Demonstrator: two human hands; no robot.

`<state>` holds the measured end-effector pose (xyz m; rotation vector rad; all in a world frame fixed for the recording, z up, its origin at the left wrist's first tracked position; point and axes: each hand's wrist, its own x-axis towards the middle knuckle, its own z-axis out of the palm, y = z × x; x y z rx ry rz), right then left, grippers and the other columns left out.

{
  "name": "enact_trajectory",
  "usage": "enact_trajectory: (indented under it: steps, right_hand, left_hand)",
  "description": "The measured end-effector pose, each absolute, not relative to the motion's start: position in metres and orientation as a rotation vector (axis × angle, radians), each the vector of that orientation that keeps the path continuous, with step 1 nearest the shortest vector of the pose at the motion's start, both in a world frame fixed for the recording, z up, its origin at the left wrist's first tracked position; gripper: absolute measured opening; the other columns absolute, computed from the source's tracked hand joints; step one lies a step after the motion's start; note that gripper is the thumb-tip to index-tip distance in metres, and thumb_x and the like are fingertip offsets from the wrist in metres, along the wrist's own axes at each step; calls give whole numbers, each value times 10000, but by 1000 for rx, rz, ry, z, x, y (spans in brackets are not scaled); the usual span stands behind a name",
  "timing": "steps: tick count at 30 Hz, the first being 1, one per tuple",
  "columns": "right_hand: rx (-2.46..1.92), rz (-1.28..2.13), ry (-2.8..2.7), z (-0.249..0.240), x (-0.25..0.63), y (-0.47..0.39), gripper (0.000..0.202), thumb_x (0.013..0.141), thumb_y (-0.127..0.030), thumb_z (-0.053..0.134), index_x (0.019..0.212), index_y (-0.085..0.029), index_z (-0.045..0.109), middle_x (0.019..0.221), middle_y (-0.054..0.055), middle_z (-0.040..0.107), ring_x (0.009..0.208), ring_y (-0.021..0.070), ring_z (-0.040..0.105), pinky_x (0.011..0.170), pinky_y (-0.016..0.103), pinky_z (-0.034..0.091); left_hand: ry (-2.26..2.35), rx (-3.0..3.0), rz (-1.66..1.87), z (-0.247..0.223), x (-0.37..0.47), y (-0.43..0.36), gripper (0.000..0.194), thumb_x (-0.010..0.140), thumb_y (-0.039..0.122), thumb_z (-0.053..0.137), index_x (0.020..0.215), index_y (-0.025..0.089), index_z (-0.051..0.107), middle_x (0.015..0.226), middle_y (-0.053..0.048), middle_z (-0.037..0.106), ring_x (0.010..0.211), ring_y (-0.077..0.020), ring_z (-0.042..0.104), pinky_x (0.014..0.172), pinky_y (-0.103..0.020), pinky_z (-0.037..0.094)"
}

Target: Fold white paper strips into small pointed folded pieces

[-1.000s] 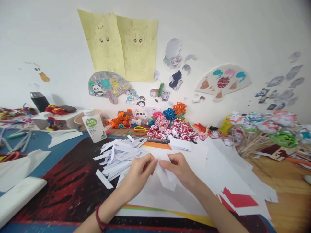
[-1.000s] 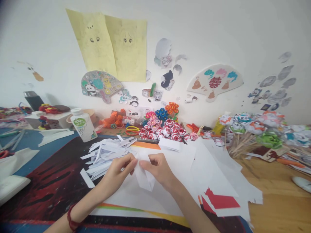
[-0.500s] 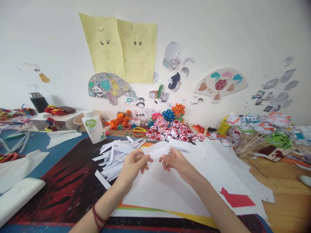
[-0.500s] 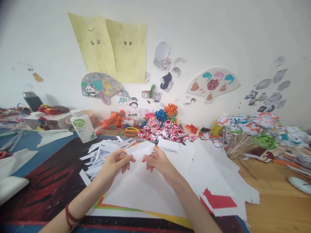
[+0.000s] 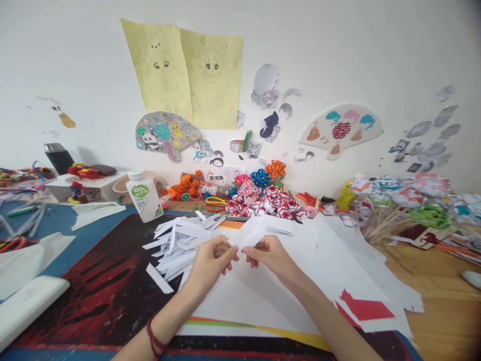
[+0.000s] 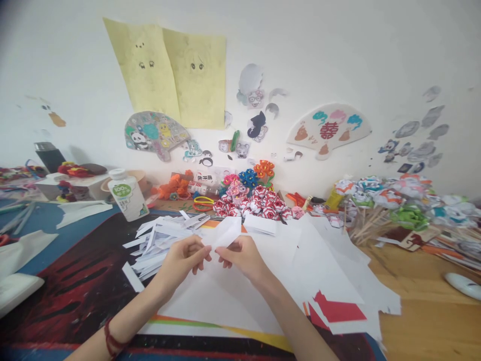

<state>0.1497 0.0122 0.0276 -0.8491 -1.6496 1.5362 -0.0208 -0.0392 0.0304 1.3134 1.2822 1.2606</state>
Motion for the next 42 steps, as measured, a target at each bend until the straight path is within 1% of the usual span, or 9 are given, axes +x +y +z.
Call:
enact_trajectory:
  steps: [6,15,26,33,42]
  right_hand:
    - [-811,1560,-1653,22,146,10,259,737,-363,698,706,-107,677,589,29,628,507,116,557,486,229,443]
    - [-853,1526,-1643,26,146,10,151,685,-235,696,633,-97,660,537,27,624,456,116,561,448,229,446]
    - [-882,1517,-1598,26,158,20,215,654,-311,733,651,-107,665,557,36,656,444,121,568,449,242,443]
    - [-863,1529,-1599,28,159,21,193,663,-286,727,652,-105,660,546,34,653,438,119,566,444,240,438]
    - [-869,1546,-1550,32,161,21,200,663,-294,733,658,-108,660,526,18,631,425,111,549,439,233,424]
  left_hand:
    - [1273,1386,1176,32,-23,-40,317,755,434,649,668,150,536,556,-13,625,421,-90,496,374,-176,337]
    - [1291,1401,1156,35,-17,-44,318,761,429,644,657,147,539,526,-9,610,391,-78,465,350,-165,306]
    - [1322,1323,1235,41,-21,-43,292,728,398,660,632,163,515,499,7,600,383,-80,454,342,-164,309]
    - [1327,1311,1242,40,-19,-44,291,737,402,658,656,160,519,519,0,613,393,-79,455,346,-163,309]
    - [1309,1274,1329,42,-21,-45,283,747,385,666,656,152,533,511,8,596,392,-65,435,350,-153,301]
